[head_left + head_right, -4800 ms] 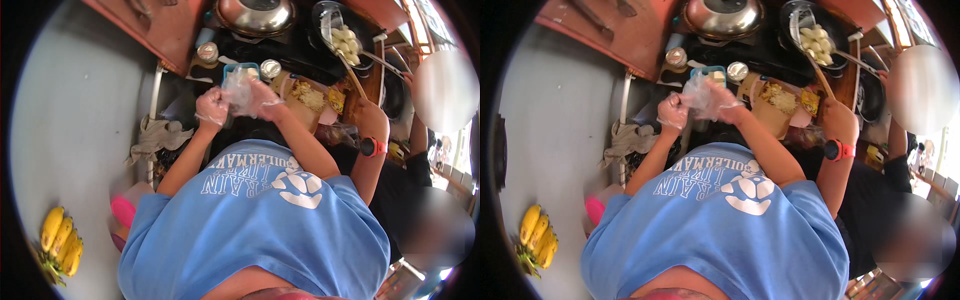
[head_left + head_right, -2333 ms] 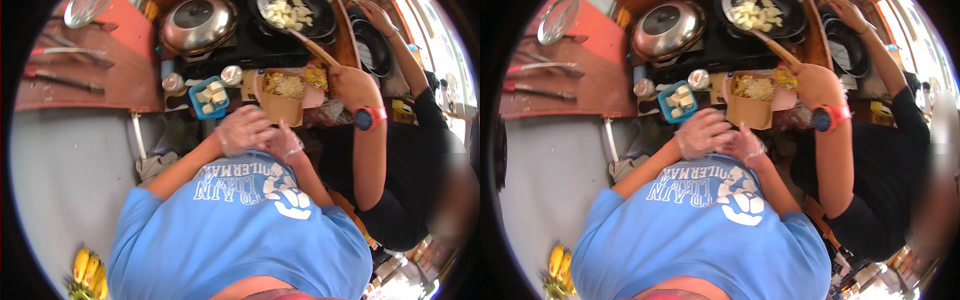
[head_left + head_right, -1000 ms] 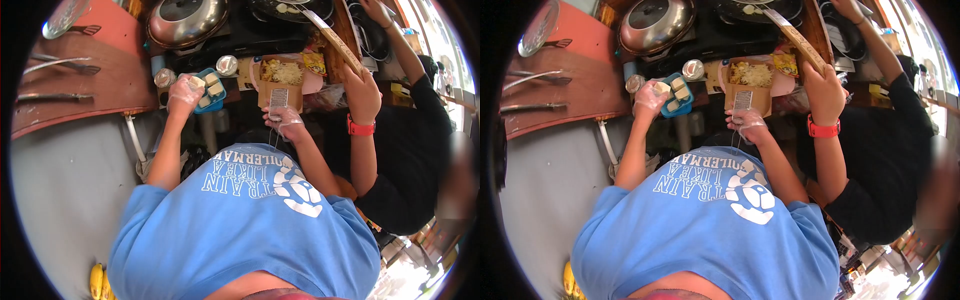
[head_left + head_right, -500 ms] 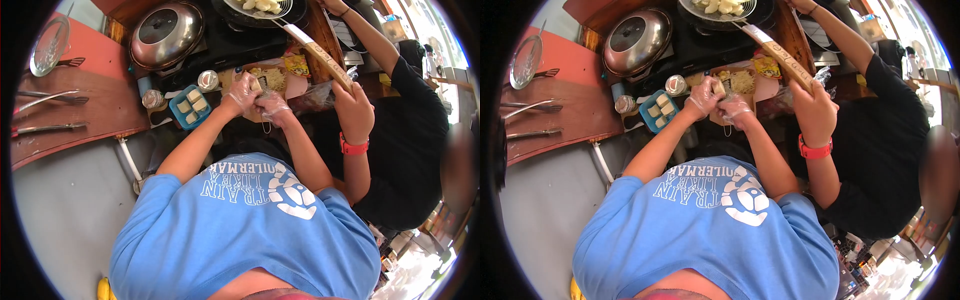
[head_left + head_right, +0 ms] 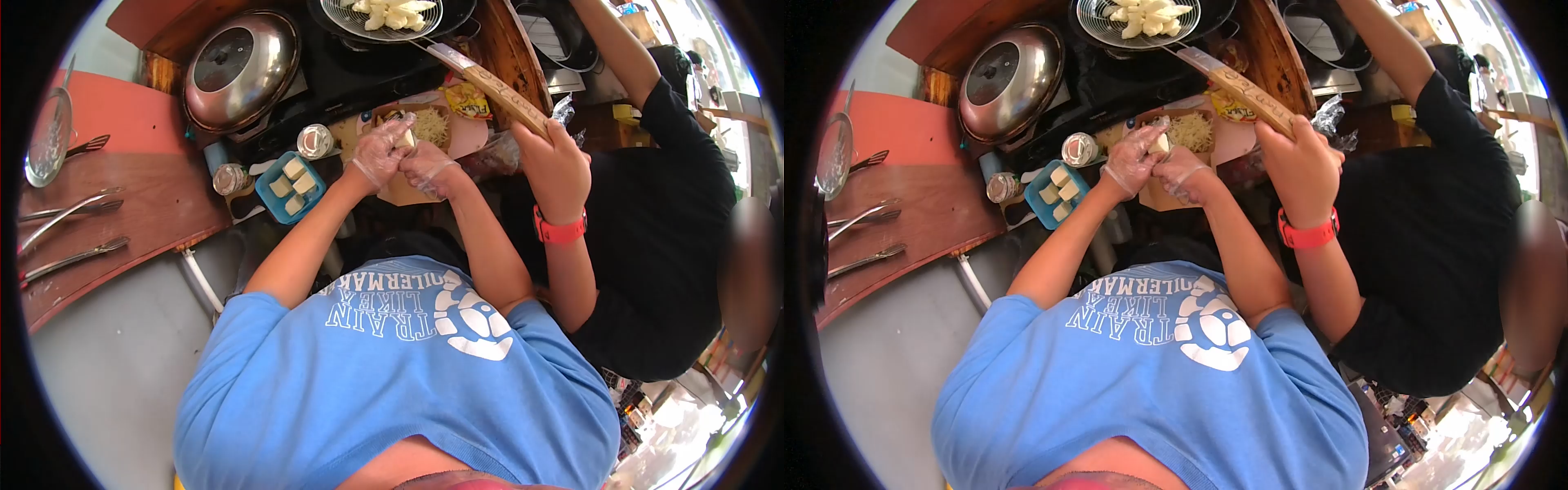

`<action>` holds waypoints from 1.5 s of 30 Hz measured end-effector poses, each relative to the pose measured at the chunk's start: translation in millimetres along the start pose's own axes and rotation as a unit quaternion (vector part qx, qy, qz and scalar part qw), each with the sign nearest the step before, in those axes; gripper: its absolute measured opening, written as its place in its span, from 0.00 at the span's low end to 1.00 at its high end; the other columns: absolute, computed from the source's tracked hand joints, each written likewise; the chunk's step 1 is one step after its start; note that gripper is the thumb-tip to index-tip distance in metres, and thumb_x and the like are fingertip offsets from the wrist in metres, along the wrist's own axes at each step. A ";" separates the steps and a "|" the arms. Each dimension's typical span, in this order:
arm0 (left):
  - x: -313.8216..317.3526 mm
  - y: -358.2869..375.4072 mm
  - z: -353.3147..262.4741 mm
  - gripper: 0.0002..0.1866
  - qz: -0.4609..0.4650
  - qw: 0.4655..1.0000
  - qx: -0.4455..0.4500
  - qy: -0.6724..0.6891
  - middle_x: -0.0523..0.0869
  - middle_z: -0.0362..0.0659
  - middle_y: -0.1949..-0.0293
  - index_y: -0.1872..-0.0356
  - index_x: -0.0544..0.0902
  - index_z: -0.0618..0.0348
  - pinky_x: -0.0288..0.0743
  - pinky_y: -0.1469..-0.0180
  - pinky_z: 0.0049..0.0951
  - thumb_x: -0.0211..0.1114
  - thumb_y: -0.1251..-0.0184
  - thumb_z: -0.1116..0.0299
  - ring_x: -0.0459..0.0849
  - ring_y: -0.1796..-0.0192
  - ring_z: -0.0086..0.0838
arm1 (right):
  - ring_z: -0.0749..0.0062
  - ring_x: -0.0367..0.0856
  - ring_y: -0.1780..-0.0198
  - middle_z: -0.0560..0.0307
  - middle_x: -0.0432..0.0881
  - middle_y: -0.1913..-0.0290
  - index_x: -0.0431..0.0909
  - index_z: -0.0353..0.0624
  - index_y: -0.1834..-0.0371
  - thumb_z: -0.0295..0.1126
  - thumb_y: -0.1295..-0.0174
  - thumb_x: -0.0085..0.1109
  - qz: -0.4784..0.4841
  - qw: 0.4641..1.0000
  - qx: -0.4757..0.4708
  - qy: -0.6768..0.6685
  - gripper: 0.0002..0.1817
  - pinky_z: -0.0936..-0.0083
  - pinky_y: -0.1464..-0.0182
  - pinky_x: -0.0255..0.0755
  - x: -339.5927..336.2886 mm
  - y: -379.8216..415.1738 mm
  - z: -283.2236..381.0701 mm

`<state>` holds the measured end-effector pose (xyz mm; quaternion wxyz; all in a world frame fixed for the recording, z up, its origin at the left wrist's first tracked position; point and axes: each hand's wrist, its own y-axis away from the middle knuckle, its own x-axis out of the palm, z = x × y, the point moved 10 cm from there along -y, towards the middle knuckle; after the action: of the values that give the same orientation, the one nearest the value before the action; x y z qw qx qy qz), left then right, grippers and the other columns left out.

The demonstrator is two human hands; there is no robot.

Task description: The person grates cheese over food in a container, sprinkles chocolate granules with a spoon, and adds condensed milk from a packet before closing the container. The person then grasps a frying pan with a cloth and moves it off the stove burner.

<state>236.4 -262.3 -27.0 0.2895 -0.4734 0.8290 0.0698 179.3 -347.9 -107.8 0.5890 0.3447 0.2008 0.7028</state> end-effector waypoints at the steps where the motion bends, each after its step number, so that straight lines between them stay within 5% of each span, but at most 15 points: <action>1: 4.8 2.3 -0.9 0.27 0.014 0.999 0.023 -0.031 0.81 0.57 0.38 0.33 0.77 0.55 0.72 0.33 0.42 0.65 0.35 0.71 0.77 0.33 0.49 | 0.74 0.72 0.83 0.58 0.75 0.80 0.79 0.35 0.68 0.29 0.44 0.61 -0.001 0.999 -0.006 0.036 0.07 0.73 0.81 0.62 -1.0 -0.7 -0.4; 4: 14.8 -0.3 15.1 0.26 0.008 1.000 0.003 -0.022 0.83 0.55 0.41 0.36 0.79 0.54 0.73 0.35 0.42 0.67 0.37 0.71 0.80 0.37 0.50 | 0.77 0.69 0.84 0.61 0.73 0.82 0.78 0.36 0.71 0.29 0.43 0.60 -0.103 0.984 -0.029 0.143 0.07 0.76 0.81 0.59 -9.2 0.9 10.5; 13: 19.2 -22.6 25.9 0.22 0.003 0.999 -0.048 -0.005 0.84 0.55 0.44 0.40 0.80 0.58 0.72 0.35 0.40 0.63 0.36 0.71 0.80 0.38 0.49 | 0.72 0.71 0.84 0.55 0.73 0.83 0.78 0.30 0.75 0.28 0.46 0.60 -0.124 0.968 -0.020 0.215 0.09 0.69 0.82 0.63 -20.4 -10.1 19.7; 16: 24.6 -27.6 45.8 0.21 -0.014 0.999 -0.047 0.022 0.85 0.55 0.45 0.42 0.82 0.59 0.72 0.36 0.39 0.63 0.37 0.71 0.81 0.39 0.48 | 0.71 0.70 0.85 0.55 0.73 0.84 0.76 0.30 0.77 0.27 0.46 0.59 -0.112 0.984 -0.026 0.134 0.09 0.68 0.84 0.61 -14.4 -9.9 16.8; 34: 36.7 -46.3 77.4 0.21 -0.026 0.995 -0.094 0.029 0.86 0.57 0.45 0.43 0.84 0.61 0.74 0.36 0.38 0.64 0.38 0.70 0.83 0.40 0.48 | 0.73 0.63 0.90 0.60 0.65 0.87 0.70 0.40 0.82 0.27 0.45 0.57 -0.107 0.983 0.052 0.138 0.10 0.70 0.88 0.51 -19.4 -5.5 7.2; 45: 37.2 -53.6 84.4 0.21 -0.032 0.995 -0.097 -0.016 0.86 0.56 0.47 0.44 0.84 0.56 0.76 0.39 0.40 0.67 0.39 0.67 0.84 0.43 0.50 | 0.73 0.68 0.86 0.61 0.68 0.86 0.73 0.38 0.78 0.26 0.46 0.59 -0.105 0.990 0.023 0.091 0.06 0.71 0.85 0.57 -23.2 -14.6 -5.5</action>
<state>301.3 -286.1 -108.3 0.2580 -0.5246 0.7977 0.1479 187.0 -366.4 -127.3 0.6308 0.2693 0.3051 0.6606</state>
